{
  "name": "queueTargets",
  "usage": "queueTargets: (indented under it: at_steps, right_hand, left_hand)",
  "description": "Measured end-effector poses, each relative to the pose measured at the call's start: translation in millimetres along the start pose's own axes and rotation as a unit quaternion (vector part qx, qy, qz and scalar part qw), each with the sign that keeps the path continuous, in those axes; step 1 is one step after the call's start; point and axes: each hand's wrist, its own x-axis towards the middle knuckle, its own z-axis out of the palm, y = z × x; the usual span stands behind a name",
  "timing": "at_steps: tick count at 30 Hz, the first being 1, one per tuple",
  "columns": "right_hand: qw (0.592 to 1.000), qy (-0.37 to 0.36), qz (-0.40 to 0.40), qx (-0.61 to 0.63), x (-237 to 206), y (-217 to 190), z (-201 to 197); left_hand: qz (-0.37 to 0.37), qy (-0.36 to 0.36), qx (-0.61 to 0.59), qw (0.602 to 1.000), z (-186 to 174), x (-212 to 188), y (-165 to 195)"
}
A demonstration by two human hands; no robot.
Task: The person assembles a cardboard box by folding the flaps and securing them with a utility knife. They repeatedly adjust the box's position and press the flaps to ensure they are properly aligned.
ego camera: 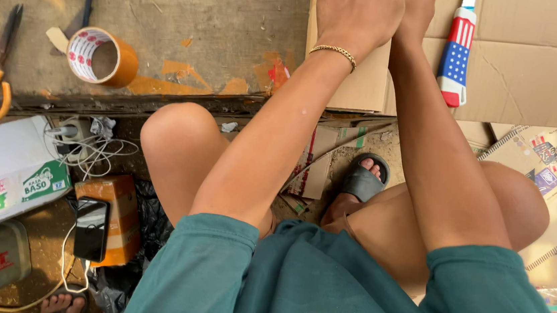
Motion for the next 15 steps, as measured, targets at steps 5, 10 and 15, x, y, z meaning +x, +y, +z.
queueTargets:
  at_steps: [5, 10, 15]
  right_hand:
    - [0.947, -0.160, 0.144, 0.237, -28.2, -40.5, -24.2]
    - [0.950, -0.246, 0.004, 0.194, -44.6, -82.7, -22.5]
    - [0.935, -0.257, 0.098, 0.223, -28.6, -93.6, -11.3]
  left_hand:
    - [0.013, 0.109, -0.046, 0.993, -1.1, 12.2, -10.0]
    - [-0.151, -0.046, -0.465, 0.871, -32.7, 35.0, -48.3]
    - [0.026, 0.022, -0.638, 0.770, 0.5, 13.8, -99.6]
